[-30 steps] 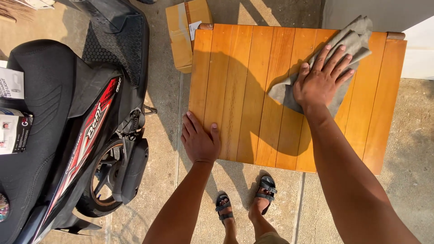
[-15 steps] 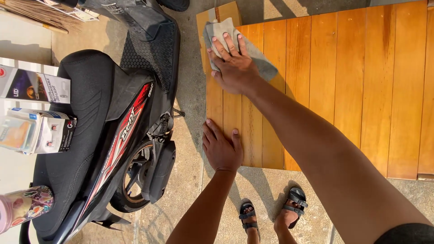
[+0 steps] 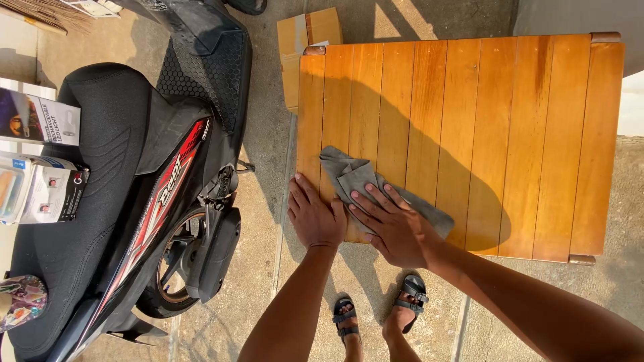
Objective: Clean a wooden shelving unit with a cloth.
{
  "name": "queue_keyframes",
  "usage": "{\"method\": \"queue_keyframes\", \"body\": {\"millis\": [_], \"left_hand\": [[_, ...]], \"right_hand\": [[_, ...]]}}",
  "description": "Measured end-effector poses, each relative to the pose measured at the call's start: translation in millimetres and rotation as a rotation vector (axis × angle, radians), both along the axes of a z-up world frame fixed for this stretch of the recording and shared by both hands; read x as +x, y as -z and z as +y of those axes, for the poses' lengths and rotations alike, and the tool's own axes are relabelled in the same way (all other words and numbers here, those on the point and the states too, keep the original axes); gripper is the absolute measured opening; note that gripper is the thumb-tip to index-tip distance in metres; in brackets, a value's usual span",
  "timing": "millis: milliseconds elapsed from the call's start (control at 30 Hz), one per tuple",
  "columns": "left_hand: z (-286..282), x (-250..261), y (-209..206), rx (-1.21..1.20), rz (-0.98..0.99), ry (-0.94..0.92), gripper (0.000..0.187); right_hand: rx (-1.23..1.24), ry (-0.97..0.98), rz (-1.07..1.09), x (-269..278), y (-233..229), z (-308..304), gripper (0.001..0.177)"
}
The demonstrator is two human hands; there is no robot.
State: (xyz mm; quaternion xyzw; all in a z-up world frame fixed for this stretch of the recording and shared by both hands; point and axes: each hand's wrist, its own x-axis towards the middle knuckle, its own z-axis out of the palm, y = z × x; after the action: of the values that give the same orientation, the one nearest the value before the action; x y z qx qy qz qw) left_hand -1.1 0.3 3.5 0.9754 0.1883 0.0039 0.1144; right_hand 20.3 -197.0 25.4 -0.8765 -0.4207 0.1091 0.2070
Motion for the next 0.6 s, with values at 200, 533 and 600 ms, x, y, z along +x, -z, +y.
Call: {"method": "queue_keyframes", "body": {"millis": [200, 533, 600], "left_hand": [[1.5, -3.5, 6.1, -0.007, -0.03, 0.017, 0.093], [-0.1, -7.7, 5.9, 0.023, -0.036, 0.016, 0.094], [-3.0, -2.6, 0.6, 0.015, -0.028, 0.01, 0.095]], "right_hand": [[-0.211, 0.198, -0.145, 84.3, 19.3, -55.3, 0.061], [-0.047, 0.575, -0.037, 89.1, 7.5, -32.0, 0.066], [-0.035, 0.512, -0.091, 13.6, 2.3, -39.1, 0.065]]}}
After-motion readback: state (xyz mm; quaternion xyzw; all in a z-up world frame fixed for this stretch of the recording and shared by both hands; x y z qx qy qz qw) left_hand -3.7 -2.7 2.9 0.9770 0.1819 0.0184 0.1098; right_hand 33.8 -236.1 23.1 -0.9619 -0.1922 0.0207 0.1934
